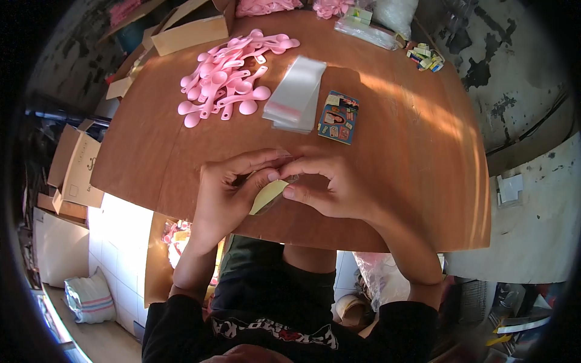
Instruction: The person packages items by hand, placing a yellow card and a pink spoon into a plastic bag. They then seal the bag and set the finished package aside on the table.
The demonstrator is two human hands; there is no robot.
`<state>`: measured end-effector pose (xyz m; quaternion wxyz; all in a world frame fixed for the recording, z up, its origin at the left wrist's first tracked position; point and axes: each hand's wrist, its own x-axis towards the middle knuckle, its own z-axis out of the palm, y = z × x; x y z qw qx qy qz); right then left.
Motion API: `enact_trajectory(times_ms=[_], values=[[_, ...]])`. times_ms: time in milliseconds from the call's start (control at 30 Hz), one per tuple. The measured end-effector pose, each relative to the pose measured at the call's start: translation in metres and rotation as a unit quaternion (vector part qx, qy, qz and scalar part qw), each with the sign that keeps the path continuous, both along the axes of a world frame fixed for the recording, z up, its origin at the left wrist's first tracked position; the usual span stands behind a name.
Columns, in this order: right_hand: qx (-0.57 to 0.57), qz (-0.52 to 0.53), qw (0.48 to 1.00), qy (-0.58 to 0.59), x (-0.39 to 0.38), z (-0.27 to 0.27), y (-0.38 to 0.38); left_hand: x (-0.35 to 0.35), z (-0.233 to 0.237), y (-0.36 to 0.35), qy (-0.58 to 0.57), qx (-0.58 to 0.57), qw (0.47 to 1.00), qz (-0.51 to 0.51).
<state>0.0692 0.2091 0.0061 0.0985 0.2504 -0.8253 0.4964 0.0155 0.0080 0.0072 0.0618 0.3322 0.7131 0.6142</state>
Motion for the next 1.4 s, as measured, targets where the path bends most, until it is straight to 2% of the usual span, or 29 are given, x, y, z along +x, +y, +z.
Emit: enact_trajectory(times_ms=[167,200,267,333,400,533,600,700,733,767,800,900,967,1033,1067,1133,1167,1233,1267,1333,1400], values=[[0.011,-0.033,0.993,-0.110,0.008,0.006,-0.006,0.009,0.008,0.007,0.077,0.022,0.997,0.010],[0.015,-0.029,0.993,-0.110,0.009,0.003,-0.006,0.010,0.012,0.008,0.077,0.025,0.997,0.015],[0.029,-0.032,0.998,-0.050,0.009,-0.009,-0.002,0.012,0.021,0.009,0.157,-0.037,0.987,0.008],[0.049,-0.044,0.997,-0.050,0.012,-0.018,0.002,0.013,0.023,0.010,0.167,-0.043,0.985,0.017],[0.070,-0.056,0.995,-0.051,0.014,-0.015,0.000,0.015,0.025,0.009,0.184,-0.089,0.979,-0.015],[-0.010,-0.041,0.996,-0.074,0.013,-0.011,-0.009,0.018,0.025,-0.003,0.129,-0.019,0.991,-0.023],[-0.044,-0.052,0.994,-0.081,0.010,-0.011,-0.011,0.017,0.019,-0.017,0.139,-0.124,0.982,0.002],[-0.027,0.014,0.998,-0.054,0.003,-0.002,-0.012,0.014,0.003,-0.039,0.093,-0.158,0.983,-0.014],[-0.124,0.023,0.990,-0.069,-0.001,0.002,-0.013,0.014,-0.004,-0.046,0.093,-0.158,0.983,-0.014],[-0.221,0.031,0.971,-0.081,-0.006,0.006,-0.013,0.014,-0.010,-0.052,0.059,-0.063,0.996,0.021],[-0.191,-0.002,0.980,-0.058,-0.017,0.013,-0.009,0.015,-0.016,-0.056,0.024,0.032,0.998,0.054],[-0.063,-0.145,0.987,-0.033,-0.075,0.023,0.005,0.009,-0.035,-0.057,-0.036,0.069,0.993,0.092],[-0.040,-0.158,0.986,-0.020,-0.127,0.018,0.015,0.003,-0.041,-0.058,-0.057,0.092,0.989,0.101],[0.022,-0.161,0.985,0.052,-0.188,-0.003,0.039,-0.002,-0.045,-0.059,-0.157,0.107,0.980,0.051],[0.022,-0.162,0.985,0.053,-0.209,-0.003,0.042,-0.004,-0.047,-0.059,-0.156,0.107,0.981,0.050],[0.160,-0.230,0.959,0.037,-0.244,-0.004,0.042,-0.007,-0.051,-0.060,-0.182,0.117,0.976,0.027],[0.159,-0.233,0.959,0.036,-0.259,-0.006,0.042,-0.008,-0.050,-0.061,-0.195,0.107,0.975,0.023],[0.322,-0.261,0.899,0.140,-0.286,-0.007,0.044,-0.008,-0.054,-0.061,-0.181,0.099,0.978,0.016],[0.322,-0.267,0.897,0.140,-0.298,-0.006,0.044,-0.009,-0.055,-0.061,-0.167,0.093,0.982,0.011],[0.335,-0.257,0.906,0.042,-0.318,-0.006,0.043,-0.009,-0.053,-0.060,-0.162,0.080,0.983,0.012],[0.353,-0.276,0.893,0.039,-0.338,-0.015,0.046,-0.009,-0.051,-0.061,-0.155,0.057,0.986,0.009]])
